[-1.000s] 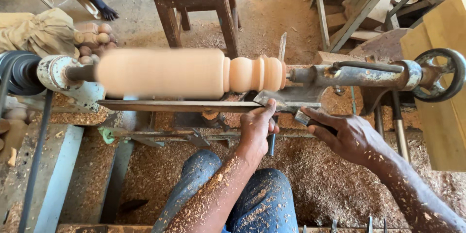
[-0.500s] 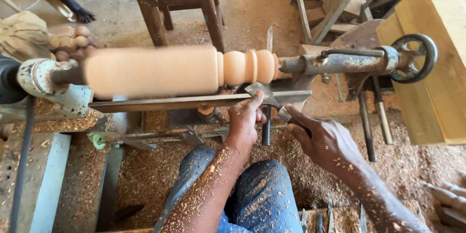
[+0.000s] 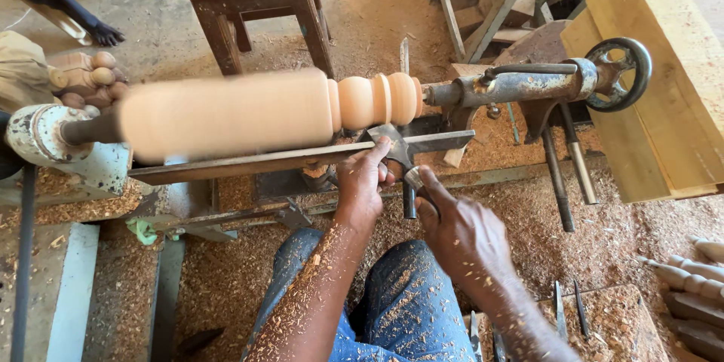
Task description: The person shapes a wooden spindle on a lathe using various chisels. They hold a chisel against the rotating wood to carve decorative patterns and grooves, then switch between different tools placed on a bench.
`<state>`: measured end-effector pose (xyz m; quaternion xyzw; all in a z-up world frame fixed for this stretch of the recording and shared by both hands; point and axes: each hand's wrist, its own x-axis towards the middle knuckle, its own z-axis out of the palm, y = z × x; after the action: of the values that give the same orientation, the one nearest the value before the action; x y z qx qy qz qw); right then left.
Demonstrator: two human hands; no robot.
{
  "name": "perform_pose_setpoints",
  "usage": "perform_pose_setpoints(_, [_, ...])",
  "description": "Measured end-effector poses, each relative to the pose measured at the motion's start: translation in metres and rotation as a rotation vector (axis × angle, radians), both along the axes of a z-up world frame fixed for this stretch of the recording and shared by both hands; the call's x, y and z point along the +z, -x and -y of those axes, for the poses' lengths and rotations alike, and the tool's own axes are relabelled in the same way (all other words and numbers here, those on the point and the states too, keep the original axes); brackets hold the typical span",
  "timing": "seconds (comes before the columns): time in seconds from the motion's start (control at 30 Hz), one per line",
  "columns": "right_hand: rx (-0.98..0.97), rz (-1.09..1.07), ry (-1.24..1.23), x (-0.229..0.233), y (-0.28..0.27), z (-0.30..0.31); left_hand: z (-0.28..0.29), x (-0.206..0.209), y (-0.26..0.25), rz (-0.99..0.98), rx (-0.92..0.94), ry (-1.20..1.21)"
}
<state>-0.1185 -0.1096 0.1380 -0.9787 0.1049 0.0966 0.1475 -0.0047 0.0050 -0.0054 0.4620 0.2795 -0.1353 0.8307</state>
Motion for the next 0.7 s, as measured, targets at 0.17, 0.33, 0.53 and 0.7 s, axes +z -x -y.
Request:
perform_pose_setpoints(0.17, [-0.268,-0.104,-0.838,-0.027,0.015,-0.008,-0.005,0.001,-0.003,0.069,-0.006,-0.044])
perform_pose_setpoints(0.33, [-0.709,-0.274,-1.574,-0.041,0.026,-0.025,0.003,0.03,0.01,0.037,-0.379,-0.001])
perform_pose_setpoints(0.53, [-0.749,-0.158,-1.529,-0.045,0.01,-0.055,0.004,0.039,0.005,-0.029,-0.517,0.017])
perform_pose_setpoints(0.7, [-0.816,-0.078,-1.584,-0.053,0.006,-0.082,-0.001,0.022,-0.007,-0.048,-0.561,-0.015])
